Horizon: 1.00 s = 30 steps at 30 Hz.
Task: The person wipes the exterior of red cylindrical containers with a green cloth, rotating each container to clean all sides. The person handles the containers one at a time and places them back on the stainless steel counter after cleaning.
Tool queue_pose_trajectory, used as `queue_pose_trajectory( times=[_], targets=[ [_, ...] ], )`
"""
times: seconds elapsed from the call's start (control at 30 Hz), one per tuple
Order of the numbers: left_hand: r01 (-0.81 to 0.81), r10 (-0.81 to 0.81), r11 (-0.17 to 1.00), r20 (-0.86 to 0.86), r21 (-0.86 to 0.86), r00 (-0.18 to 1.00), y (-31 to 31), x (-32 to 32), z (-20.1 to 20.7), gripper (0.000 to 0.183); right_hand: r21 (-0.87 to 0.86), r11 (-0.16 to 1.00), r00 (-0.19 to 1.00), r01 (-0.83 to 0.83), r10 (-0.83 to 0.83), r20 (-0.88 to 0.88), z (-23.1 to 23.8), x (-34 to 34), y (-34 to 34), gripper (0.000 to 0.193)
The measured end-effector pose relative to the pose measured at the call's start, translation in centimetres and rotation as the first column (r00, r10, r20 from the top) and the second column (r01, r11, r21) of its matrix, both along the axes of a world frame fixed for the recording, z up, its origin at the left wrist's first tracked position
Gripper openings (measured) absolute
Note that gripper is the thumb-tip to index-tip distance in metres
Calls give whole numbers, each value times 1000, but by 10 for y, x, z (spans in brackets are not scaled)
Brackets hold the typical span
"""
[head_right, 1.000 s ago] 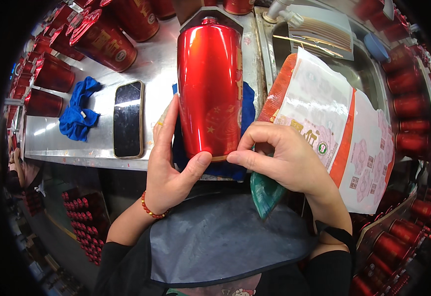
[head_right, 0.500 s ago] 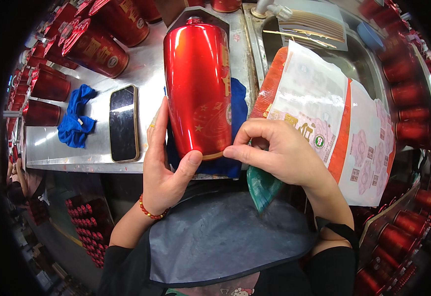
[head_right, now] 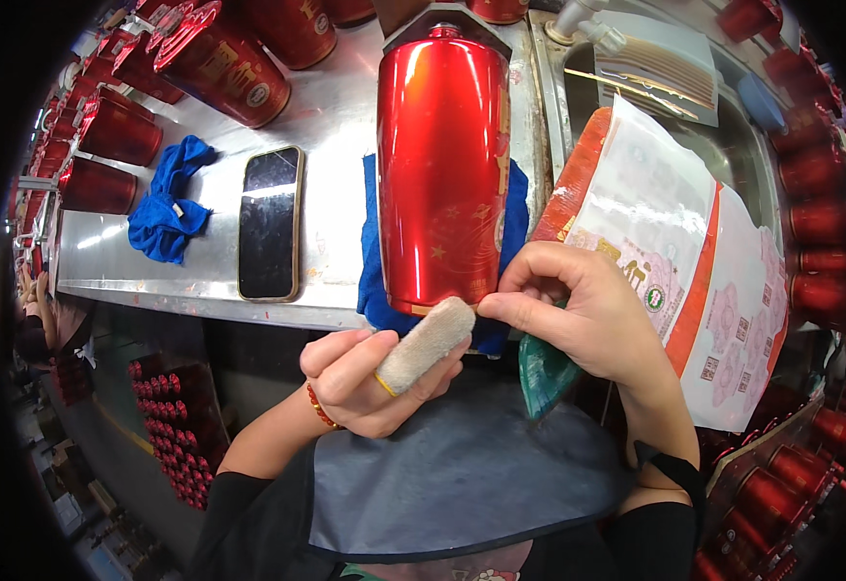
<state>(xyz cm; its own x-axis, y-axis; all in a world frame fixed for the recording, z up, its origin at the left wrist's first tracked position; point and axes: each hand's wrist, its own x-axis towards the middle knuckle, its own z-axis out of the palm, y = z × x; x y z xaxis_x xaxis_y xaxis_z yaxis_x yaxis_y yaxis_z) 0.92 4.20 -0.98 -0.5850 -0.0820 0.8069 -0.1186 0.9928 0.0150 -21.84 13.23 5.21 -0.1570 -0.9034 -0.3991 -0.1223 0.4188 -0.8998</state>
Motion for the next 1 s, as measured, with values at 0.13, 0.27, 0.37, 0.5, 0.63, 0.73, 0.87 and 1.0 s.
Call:
queue_pose_trajectory(
  times=[0.13,0.27,0.37,0.5,0.63,0.73,0.87,1.0],
  targets=[
    [-5,11,999,108,-52,994,-7,16,3,32,-43,999,999,-17,16,-39,1,2,-2,13],
    [-78,52,989,201,124,978,-10,25,12,32,-42,999,1000,-4,3,-10,-3,1,-1,15],
    [-193,116,912,226,362,967,-16,26,9,39,-76,997,1000,0,-1,-13,-5,1,0,15],
    [-194,126,904,196,382,973,-18,12,21,59,-88,996,999,6,-10,-51,-3,4,2,14],
    [-124,58,910,175,396,983,-22,-24,29,78,-186,982,997,18,-33,-76,-7,7,1,16],
    [-71,-18,889,191,452,981,-31,-32,30,80,-207,978,993,19,-43,-109,-9,5,3,18],
    [-75,-22,869,190,488,982,-34,-28,28,84,-183,983,995,24,-42,-95,-8,4,4,19],
    [-75,-21,816,160,573,987,-34,-23,22,91,-153,988,995,1,-16,-97,-6,3,3,18]
  ],
)
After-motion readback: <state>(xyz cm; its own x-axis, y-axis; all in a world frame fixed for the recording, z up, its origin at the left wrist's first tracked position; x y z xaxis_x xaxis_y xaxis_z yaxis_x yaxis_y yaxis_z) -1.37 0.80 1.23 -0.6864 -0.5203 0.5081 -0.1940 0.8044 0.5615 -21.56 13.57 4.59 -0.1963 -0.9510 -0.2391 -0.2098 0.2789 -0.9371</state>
